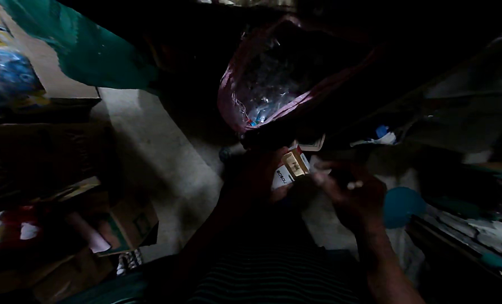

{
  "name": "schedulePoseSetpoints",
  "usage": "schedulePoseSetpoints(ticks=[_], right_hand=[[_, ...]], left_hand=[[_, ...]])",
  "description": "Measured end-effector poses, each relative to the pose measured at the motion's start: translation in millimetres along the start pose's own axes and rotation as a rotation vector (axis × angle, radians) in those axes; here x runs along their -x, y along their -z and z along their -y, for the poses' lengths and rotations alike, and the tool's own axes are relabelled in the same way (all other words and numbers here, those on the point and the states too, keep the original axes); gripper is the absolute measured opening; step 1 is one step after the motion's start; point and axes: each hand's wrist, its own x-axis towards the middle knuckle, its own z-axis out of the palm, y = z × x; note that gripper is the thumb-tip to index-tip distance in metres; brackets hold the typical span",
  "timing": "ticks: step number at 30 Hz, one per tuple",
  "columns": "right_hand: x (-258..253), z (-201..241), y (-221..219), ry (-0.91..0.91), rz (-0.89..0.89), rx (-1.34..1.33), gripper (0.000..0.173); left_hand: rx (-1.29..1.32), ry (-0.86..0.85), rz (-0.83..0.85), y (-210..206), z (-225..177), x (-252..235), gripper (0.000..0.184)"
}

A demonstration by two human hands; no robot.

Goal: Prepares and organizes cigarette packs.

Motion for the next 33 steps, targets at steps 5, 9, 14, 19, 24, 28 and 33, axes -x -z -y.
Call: schedulePoseSetpoints(ticks=[5, 9, 14, 19, 24, 28, 33], right_hand=[[-1.4, 0.1, -12.6, 0.238, 0.076, 0.149, 0.026], [-10.5, 3.2, -7.4, 0.121, 0.114, 0.165, 0.027], [-18.6, 1.6, -7.4, 0.112, 0.146, 0.144, 0.023], [-25.4, -0.7, -15.3, 0.279, 0.034, 0.208, 0.02], [-43.1, 11.6, -16.4, 0.191, -0.084, 0.113, 0.024], [-98.5, 13.5, -3.7, 0.035, -0.166, 0.127, 0.03], [-162.0, -22.3, -13.2, 0.171, -0.189, 0.051, 0.031]], left_hand=[[-0.036, -0.006, 0.008, 2.7, -9.0, -0.6, 0.07], [-0.088, -0.04, -0.087, 4.0, -7.4, 6.0, 0.069], [-0.072, -0.116, -0.161, 4.7, -3.2, -0.3, 0.066], [-0.169, -0.129, -0.153, 11.3, -4.7, -9.1, 0.063], [-0.087, -0.072, -0.173, 20.7, -1.4, -20.0, 0.068], [-0.075, -0.012, -0.202, 25.2, 12.1, -25.5, 0.069], [-0.069, 0.003, -0.196, 21.8, 18.5, -28.9, 0.072]])
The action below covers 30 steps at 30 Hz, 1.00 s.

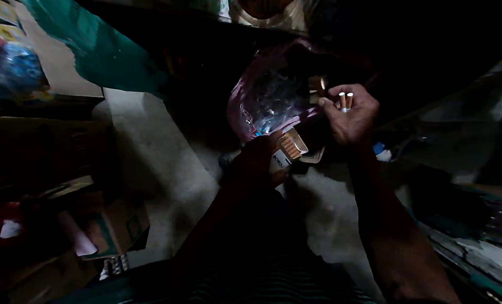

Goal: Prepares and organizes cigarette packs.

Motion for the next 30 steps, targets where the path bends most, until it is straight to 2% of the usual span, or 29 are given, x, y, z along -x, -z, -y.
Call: schedulePoseSetpoints(ticks=[2, 5, 7, 9, 15, 19, 22, 30], right_hand=[[2.4, 5.2, 3.9, 0.011, -0.003, 0.035, 0.027], [32.4, 42.3, 21.4, 0.011, 0.149, 0.211, 0.027], [60.0, 62.9, 24.0, 0.03, 0.273, 0.217, 0.023], [80.0, 62.6, 16.2, 0.045, 0.31, 0.166, 0.02], [90.7, 57.7, 5.4, 0.034, 0.242, 0.148, 0.021], [91.2, 62.1, 12.7, -0.075, 0.259, 0.112, 0.017], [89.0, 55.6, 19.0, -0.135, 0.265, -0.012, 0.015], [82.4, 43.8, 33.7, -0.128, 0.195, -0.238, 0.011]], left_hand=[[-0.003, 0.02, 0.005, -0.9, -0.2, 0.7, 0.072], [0.014, 0.059, 0.03, -1.6, -2.4, 1.4, 0.071], [0.008, 0.041, 0.016, -3.9, -1.0, 1.8, 0.07], [-0.003, -0.003, -0.027, -8.7, 1.4, 0.1, 0.068], [-0.046, -0.086, -0.119, -14.8, 0.9, 0.6, 0.067], [-0.052, -0.117, -0.122, -18.2, -2.3, 1.0, 0.067], [-0.045, -0.138, -0.124, -22.2, -1.9, 1.2, 0.068], [0.016, -0.147, -0.141, -27.2, 2.2, 5.6, 0.071]])
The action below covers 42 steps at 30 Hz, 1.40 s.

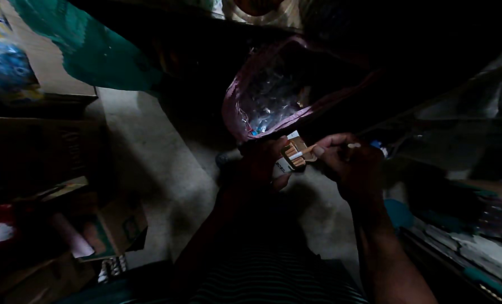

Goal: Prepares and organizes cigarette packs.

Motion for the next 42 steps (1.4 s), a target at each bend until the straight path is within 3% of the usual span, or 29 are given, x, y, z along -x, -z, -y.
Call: schedulePoseSetpoints(ticks=[5, 10, 17, 25, 28, 34, 37, 39, 42], right_hand=[[3.5, -4.6, -6.2, -0.043, -0.014, -0.123, 0.018], [0.6, -5.2, 3.6, -0.022, -0.037, -0.137, 0.013], [-4.3, -11.0, 37.9, -0.009, -0.144, -0.77, 0.003], [14.9, -24.1, -6.9, -0.223, -0.023, -1.024, 0.023], [20.6, -21.9, -21.4, -0.239, 0.002, -0.993, 0.012], [23.4, -21.1, -29.2, -0.242, 0.031, -0.913, 0.014], [23.3, -17.7, -24.1, -0.269, 0.0, -0.822, 0.023], [20.6, -18.4, -23.1, -0.288, -0.02, -0.787, 0.026], [23.9, -30.0, -28.8, -0.359, -0.026, -0.68, 0.027]], left_hand=[[0.054, -0.001, -0.021, -3.5, -1.3, -2.2, 0.072], [0.071, 0.02, 0.011, -5.4, -0.1, -2.1, 0.072], [0.067, 0.044, 0.016, -6.9, 4.5, 1.2, 0.072], [0.047, 0.042, 0.007, -9.5, 7.8, 4.0, 0.072], [0.036, 0.038, -0.003, -9.3, 7.6, 4.7, 0.072], [0.027, 0.071, 0.004, -9.2, 7.6, 7.2, 0.071], [0.146, 0.293, -0.001, 11.1, -2.1, -0.8, 0.077], [0.209, 0.391, -0.101, 33.1, -3.6, -16.5, 0.08], [0.154, 0.38, -0.244, 67.1, -8.5, -43.2, 0.085]])
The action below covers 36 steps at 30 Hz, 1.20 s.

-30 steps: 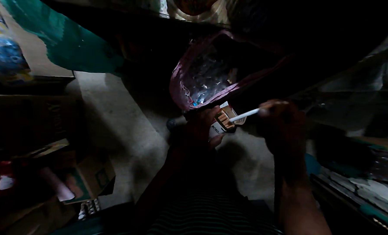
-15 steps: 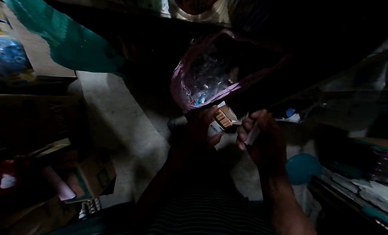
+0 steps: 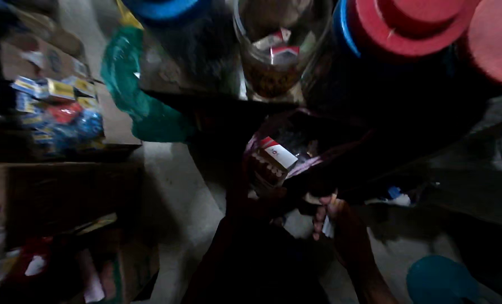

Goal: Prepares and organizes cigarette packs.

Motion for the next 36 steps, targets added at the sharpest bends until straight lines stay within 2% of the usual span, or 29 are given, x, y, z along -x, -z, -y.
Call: schedulePoseSetpoints(ticks=[5, 8, 12, 16, 19, 24, 30, 36], right_hand=[[4.4, -39.6, 12.4, -0.068, 0.034, 0.189, 0.031], [10.7, -52.3, 21.6, -0.107, 0.044, 0.238, 0.03], [13.7, -59.5, 35.6, -0.152, 0.035, 0.256, 0.029], [14.8, -59.7, 45.7, -0.198, 0.005, 0.263, 0.028], [14.7, -60.1, 47.8, -0.202, 0.01, 0.237, 0.027], [11.8, -61.9, 44.0, -0.144, 0.057, 0.188, 0.028], [8.3, -58.7, 36.9, -0.111, 0.09, 0.206, 0.029], [6.8, -55.2, 35.2, -0.095, 0.106, 0.208, 0.029]], left_hand=[[-0.129, -0.28, -0.187, 34.3, -35.9, -75.9, 0.087], [0.038, -0.383, -0.265, 35.7, -68.0, -127.1, 0.078], [0.122, -0.38, -0.347, 21.0, -87.5, -179.7, 0.078], [0.146, -0.351, -0.278, 6.3, -83.6, -208.7, 0.075], [0.143, -0.307, -0.258, -3.1, -78.3, -221.8, 0.075], [-0.027, -0.261, -0.286, -11.8, -70.0, -239.6, 0.08], [0.012, -0.316, -0.235, -4.9, -69.2, -240.8, 0.09], [0.056, -0.428, -0.357, 21.2, -59.5, -199.1, 0.053]])
